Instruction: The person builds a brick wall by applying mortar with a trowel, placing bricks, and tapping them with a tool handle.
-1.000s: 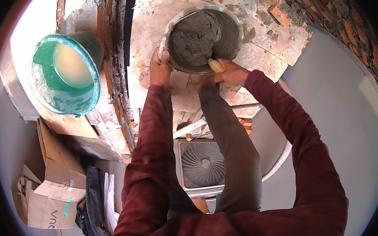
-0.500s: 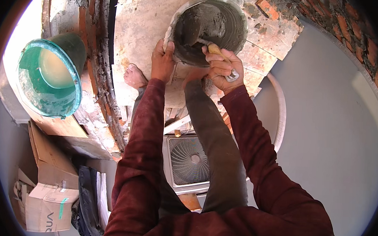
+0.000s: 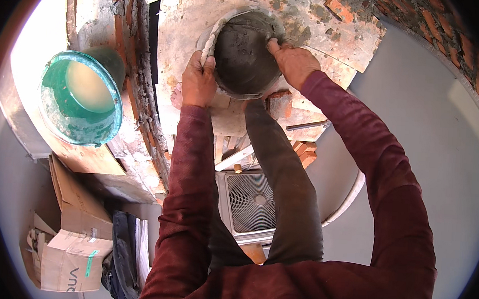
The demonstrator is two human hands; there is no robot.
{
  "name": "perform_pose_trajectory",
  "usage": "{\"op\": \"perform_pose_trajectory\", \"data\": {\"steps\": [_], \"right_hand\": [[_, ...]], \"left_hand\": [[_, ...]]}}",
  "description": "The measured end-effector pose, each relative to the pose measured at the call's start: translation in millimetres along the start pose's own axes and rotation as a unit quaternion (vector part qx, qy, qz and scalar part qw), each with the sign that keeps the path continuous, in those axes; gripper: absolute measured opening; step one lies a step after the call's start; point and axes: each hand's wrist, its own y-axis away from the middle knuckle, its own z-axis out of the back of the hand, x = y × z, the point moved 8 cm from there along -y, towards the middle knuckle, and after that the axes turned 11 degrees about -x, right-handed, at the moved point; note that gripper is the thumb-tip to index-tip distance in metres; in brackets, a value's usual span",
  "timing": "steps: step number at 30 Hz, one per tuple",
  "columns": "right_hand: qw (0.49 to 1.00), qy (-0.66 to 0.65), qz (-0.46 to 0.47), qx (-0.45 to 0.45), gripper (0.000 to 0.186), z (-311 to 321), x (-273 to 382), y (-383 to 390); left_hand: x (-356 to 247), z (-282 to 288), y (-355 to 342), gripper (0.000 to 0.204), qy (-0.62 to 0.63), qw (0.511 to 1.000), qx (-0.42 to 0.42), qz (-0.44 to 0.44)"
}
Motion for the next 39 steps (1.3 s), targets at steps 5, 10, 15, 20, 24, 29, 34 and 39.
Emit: {"op": "perform_pose_trajectory", "data": {"steps": [5, 10, 15, 20, 24, 29, 34, 39], "right_hand": [[0.997, -0.043, 0.009, 0.057, 0.057, -38.6, 42.0, 6.2], [0.986, 0.002, 0.06, 0.156, 0.053, -28.7, 56.0, 49.9], [0.994, 0.052, 0.071, 0.072, 0.046, 40.4, 31.0, 29.3], [0.992, 0.091, 0.008, 0.088, 0.035, -2.0, -13.7, -28.4], [0.985, -0.082, -0.059, 0.138, 0.044, -60.4, -1.3, 1.2], [0.986, -0.098, -0.026, 0.132, 0.043, -52.3, 40.6, 40.3], [0.993, -0.002, 0.026, 0.112, 0.032, 6.5, 69.6, 66.2], [0.996, 0.076, 0.043, 0.032, 0.03, 45.2, 28.0, 20.6]], "left_hand": [[14.2, 6.3, -8.3, 0.02, 0.024, 0.999, -0.012, 0.033], [3.4, 6.7, -2.5, 0.022, 0.066, 0.996, -0.045, 0.039], [8.5, 12.3, 1.8, 0.026, -0.032, 0.999, -0.027, -0.013], [9.5, -2.4, 14.7, 0.027, -0.002, 0.999, -0.003, -0.047], [46.4, 15.8, 11.6, 0.029, 0.041, 0.996, -0.077, -0.002], [37.7, 4.9, 9.8, 0.029, 0.034, 0.999, -0.016, 0.003], [29.7, 2.6, 10.9, 0.029, 0.059, 0.998, -0.001, 0.024], [23.3, 5.2, 18.3, 0.029, 0.055, 0.998, -0.033, -0.011]]}}
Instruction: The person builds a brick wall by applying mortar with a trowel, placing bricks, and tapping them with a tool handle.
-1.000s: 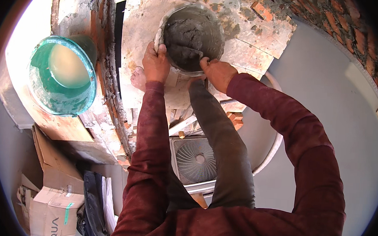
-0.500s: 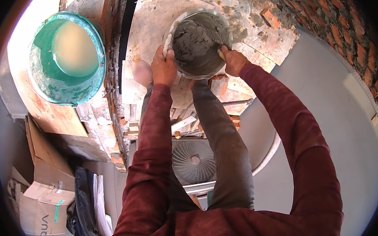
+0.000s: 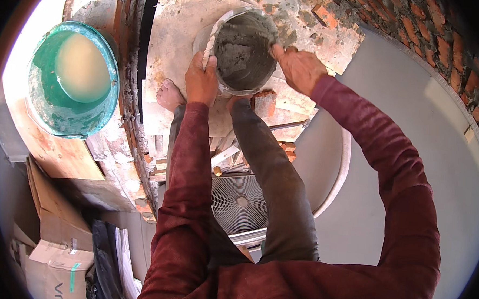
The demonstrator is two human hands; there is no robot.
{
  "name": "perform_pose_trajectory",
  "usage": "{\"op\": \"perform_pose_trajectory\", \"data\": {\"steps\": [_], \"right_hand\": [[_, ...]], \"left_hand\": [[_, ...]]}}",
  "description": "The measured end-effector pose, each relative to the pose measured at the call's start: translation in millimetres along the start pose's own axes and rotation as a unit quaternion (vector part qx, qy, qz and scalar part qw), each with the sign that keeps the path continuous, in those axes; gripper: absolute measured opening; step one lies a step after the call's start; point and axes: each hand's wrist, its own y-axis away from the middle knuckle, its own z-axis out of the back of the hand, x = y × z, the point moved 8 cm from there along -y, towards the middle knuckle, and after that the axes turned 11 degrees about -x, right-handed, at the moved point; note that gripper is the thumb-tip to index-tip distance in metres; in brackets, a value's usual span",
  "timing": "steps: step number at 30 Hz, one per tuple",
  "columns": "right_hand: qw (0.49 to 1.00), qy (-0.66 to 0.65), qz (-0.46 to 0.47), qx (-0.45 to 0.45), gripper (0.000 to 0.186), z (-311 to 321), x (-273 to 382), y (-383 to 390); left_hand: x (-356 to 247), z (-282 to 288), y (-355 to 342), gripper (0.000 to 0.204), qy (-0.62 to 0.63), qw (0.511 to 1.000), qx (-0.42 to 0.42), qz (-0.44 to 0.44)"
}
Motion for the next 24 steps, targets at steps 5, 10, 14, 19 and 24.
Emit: {"op": "perform_pose_trajectory", "data": {"steps": [5, 10, 14, 19, 24], "right_hand": [[0.997, 0.018, -0.015, 0.077, 0.033, -67.4, -29.0, -37.5], [0.959, -0.114, -0.038, 0.256, 0.056, -106.0, 10.3, -21.5], [0.925, -0.234, -0.108, 0.28, 0.061, -92.1, 17.8, -13.1], [0.875, -0.344, -0.162, 0.298, 0.052, -110.0, 23.2, -0.5], [0.839, -0.437, -0.17, 0.277, 0.045, -139.2, 33.6, 6.5]], "left_hand": [[-3.7, -7.4, 8.5, 0.033, -0.013, 0.999, 0.031, -0.037], [50.0, 21.1, -1.9, 0.026, 0.013, 0.998, 0.025, 0.062], [64.2, 31.0, -9.6, 0.022, -0.006, 0.995, 0.028, 0.091], [71.3, 34.1, -12.4, 0.026, 0.025, 0.995, 0.032, 0.093], [99.5, 32.8, -11.3, 0.044, 0.036, 0.984, 0.033, 0.169]]}}
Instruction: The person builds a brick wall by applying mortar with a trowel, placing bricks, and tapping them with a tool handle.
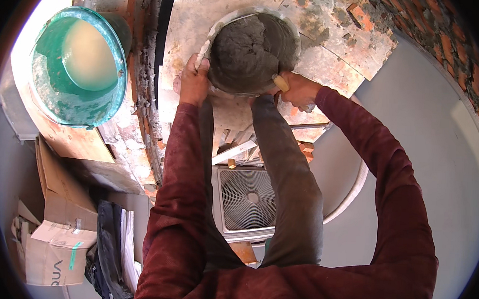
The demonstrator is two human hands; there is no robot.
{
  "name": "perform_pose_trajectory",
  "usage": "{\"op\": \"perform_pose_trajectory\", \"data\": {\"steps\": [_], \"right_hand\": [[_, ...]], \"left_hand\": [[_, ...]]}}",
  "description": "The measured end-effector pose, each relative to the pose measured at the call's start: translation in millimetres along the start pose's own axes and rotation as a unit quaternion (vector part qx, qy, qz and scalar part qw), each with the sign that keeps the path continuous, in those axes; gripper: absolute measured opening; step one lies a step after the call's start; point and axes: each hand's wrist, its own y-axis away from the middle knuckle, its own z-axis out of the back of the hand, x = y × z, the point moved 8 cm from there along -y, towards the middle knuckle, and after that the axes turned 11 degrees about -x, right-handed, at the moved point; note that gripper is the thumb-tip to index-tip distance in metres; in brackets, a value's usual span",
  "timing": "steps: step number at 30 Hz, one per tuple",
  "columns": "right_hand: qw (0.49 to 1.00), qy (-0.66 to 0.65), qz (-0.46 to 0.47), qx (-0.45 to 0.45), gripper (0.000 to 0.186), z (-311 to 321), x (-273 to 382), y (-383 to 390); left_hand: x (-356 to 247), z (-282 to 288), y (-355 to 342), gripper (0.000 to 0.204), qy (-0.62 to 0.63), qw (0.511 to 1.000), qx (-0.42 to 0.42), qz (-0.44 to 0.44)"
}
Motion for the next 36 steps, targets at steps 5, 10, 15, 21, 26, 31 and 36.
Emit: {"op": "perform_pose_trajectory", "data": {"steps": [5, 10, 15, 21, 26, 31, 36], "right_hand": [[0.972, -0.215, -0.017, 0.089, 0.033, -34.1, 5.0, -10.7], [0.727, -0.657, -0.02, 0.196, 0.023, -72.1, 29.5, -22.5], [0.386, -0.875, 0.126, 0.264, 0.036, -49.7, 49.3, 9.0], [0.824, -0.565, 0.029, 0.036, 0.04, -22.1, -2.3, 106.2], [0.959, 0.085, 0.112, -0.246, 0.042, 37.1, 8.7, 61.7], [0.963, 0.15, 0.06, -0.217, 0.039, 43.5, -7.8, 0.9], [0.911, 0.411, -0.017, 0.036, 0.037, 60.9, 42.7, 63.7]], "left_hand": [[-13.5, 3.1, 9.1, 0.038, -0.033, 0.999, -0.001, 0.035], [14.6, 5.8, -13.3, 0.037, -0.018, 0.998, -0.025, -0.057], [14.7, -2.4, 2.0, 0.023, 0.003, 0.999, -0.004, 0.038], [-49.6, -35.0, 39.7, 0.023, 0.056, 0.998, 0.028, -0.028], [-58.8, -41.4, 47.5, 0.022, 0.051, 0.997, 0.003, -0.062], [-63.8, -54.0, 43.3, 0.02, 0.048, 0.995, -0.009, -0.087], [-49.6, -42.9, 43.7, 0.024, 0.039, 0.993, -0.032, -0.107]]}}
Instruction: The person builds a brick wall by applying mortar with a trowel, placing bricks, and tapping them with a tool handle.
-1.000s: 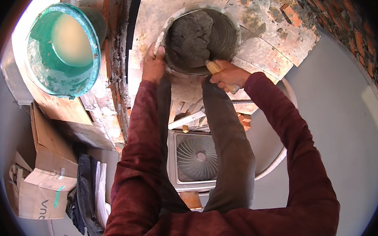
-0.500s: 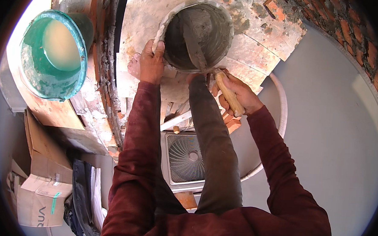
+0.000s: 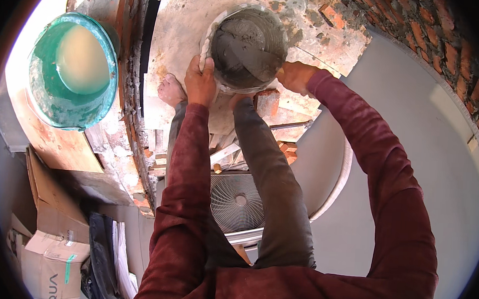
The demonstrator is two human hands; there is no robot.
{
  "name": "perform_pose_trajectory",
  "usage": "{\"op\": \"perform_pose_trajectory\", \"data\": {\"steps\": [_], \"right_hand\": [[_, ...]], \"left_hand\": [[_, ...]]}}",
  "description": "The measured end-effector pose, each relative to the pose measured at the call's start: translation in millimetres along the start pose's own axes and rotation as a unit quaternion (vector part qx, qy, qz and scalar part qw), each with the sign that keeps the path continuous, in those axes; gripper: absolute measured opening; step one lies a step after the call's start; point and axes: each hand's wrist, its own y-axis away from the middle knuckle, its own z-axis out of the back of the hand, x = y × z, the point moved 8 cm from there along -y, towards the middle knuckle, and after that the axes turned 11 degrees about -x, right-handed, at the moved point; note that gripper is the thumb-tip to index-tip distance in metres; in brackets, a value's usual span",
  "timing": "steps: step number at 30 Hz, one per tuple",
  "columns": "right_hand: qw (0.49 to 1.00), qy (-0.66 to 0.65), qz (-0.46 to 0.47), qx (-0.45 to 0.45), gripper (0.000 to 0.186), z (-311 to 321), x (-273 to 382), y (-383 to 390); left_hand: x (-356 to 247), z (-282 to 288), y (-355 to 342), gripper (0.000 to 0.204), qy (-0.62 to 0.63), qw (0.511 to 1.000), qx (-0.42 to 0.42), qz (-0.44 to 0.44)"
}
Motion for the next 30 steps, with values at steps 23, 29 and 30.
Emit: {"op": "perform_pose_trajectory", "data": {"steps": [23, 29, 30], "right_hand": [[0.977, -0.051, -0.008, -0.207, 0.044, 3.9, -2.1, -49.1], [0.948, 0.215, -0.011, -0.235, 0.031, 71.6, -13.5, -4.0], [0.922, 0.269, -0.001, -0.276, 0.03, 85.3, -13.2, 1.7]], "left_hand": [[-24.4, -16.2, -19.6, 0.031, -0.002, 0.998, 0.063, -0.011], [-16.7, -15.1, -20.2, 0.037, -0.01, 0.999, 0.03, -0.006], [-26.2, -16.4, -19.1, 0.037, -0.031, 0.999, 0.026, -0.017]]}}
